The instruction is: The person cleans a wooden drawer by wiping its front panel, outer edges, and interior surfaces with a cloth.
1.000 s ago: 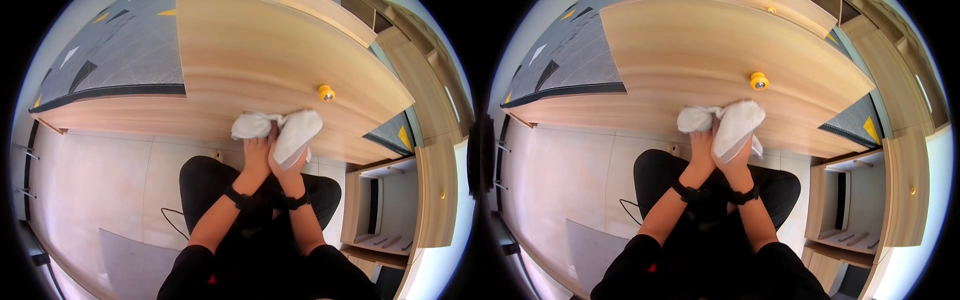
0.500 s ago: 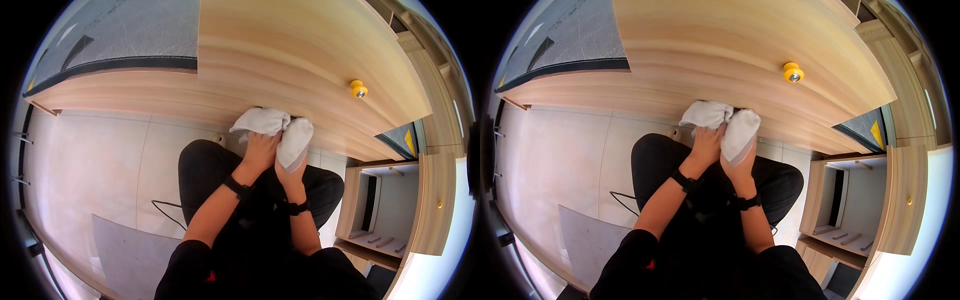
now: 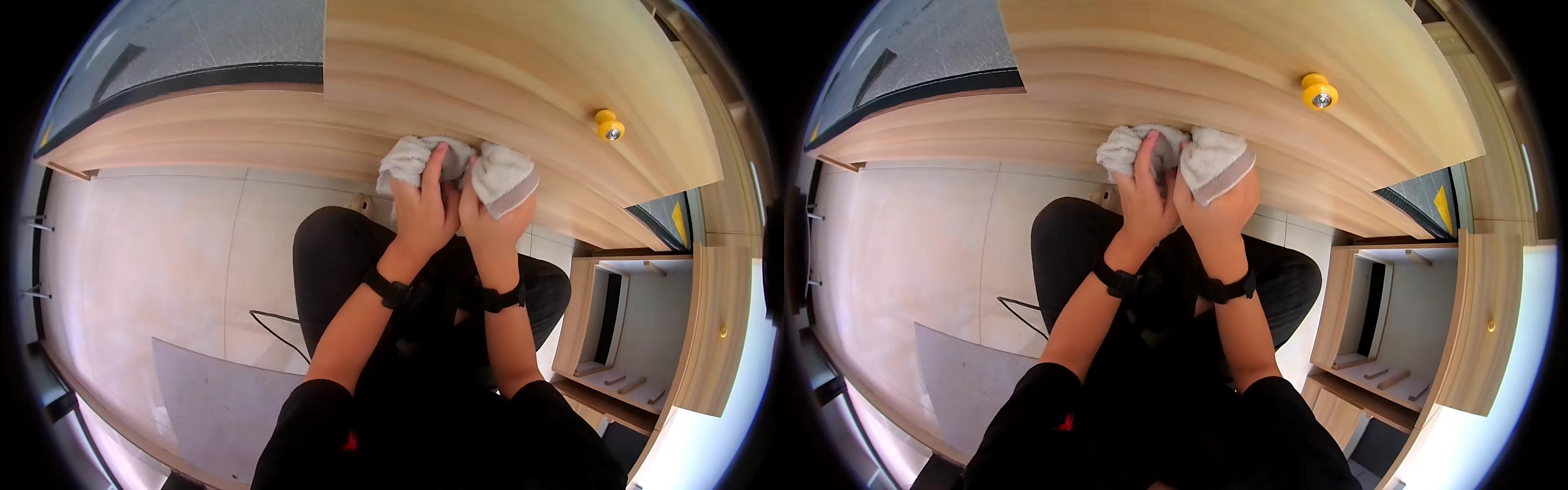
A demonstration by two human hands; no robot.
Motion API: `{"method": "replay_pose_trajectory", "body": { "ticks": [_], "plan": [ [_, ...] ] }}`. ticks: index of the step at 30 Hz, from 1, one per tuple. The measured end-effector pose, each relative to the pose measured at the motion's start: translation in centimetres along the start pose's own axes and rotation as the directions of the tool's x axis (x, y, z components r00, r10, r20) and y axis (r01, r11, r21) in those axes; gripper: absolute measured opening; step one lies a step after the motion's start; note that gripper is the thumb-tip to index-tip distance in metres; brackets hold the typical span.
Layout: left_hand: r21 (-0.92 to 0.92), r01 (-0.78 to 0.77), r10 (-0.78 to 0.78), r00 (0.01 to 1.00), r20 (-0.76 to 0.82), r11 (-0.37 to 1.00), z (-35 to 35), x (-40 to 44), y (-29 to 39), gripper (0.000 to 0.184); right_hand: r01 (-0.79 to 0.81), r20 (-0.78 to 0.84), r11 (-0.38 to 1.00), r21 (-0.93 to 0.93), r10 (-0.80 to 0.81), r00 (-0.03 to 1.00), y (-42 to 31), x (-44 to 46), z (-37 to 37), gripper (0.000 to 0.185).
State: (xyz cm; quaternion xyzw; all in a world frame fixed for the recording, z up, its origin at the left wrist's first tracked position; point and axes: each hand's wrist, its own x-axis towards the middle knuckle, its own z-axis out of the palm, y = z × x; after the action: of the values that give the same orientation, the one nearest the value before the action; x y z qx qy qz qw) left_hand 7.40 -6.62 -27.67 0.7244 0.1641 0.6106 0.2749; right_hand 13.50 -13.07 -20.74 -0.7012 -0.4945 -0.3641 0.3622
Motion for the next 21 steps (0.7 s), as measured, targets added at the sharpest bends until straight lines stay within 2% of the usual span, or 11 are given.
{"method": "replay_pose_trajectory", "body": {
  "ticks": [3,6,8,11,15,18,20,21],
  "plan": [
    [-0.019,0.049,-0.049,0.999,0.016,0.999,0.2,-0.3,0.4,0.060,-0.013,-0.040,1.000,-0.018,0.013,0.999,0.1,-0.1,0.2,0.012],
    [-0.100,0.057,-0.057,0.998,0.006,0.993,0.6,-0.5,0.3,0.061,-0.065,-0.070,0.996,0.059,0.069,0.995,0.0,-0.2,0.3,0.017],
    [-0.070,0.057,-0.056,0.998,0.019,0.996,0.6,-0.6,-0.1,0.060,0.028,0.000,0.997,-0.073,-0.028,1.000,0.0,0.0,0.1,0.019],
    [-0.121,0.035,-0.030,0.998,0.046,0.992,0.4,-0.5,0.1,0.059,0.048,0.062,0.992,-0.116,-0.041,0.997,0.3,-1.0,0.3,0.019],
    [-0.069,-0.011,0.013,0.999,0.041,0.998,0.3,-0.5,0.0,0.058,0.056,0.100,0.991,-0.121,-0.044,0.994,0.5,-1.7,-0.4,0.020],
    [-0.041,-0.002,0.004,0.998,0.056,0.999,0.4,-0.6,-0.3,0.060,-0.017,0.150,0.999,-0.047,0.024,0.988,0.6,-1.9,-1.6,0.021],
    [-0.048,-0.005,0.007,0.999,0.035,0.999,0.4,-0.5,-0.1,0.060,-0.052,0.040,0.996,0.066,0.050,0.998,0.2,-1.0,-2.3,0.020],
    [-0.049,-0.006,0.008,0.999,0.032,0.999,0.4,-0.3,-0.1,0.060,-0.049,0.039,0.997,0.065,0.046,0.998,0.0,-0.5,-2.4,0.020]
  ]
}}
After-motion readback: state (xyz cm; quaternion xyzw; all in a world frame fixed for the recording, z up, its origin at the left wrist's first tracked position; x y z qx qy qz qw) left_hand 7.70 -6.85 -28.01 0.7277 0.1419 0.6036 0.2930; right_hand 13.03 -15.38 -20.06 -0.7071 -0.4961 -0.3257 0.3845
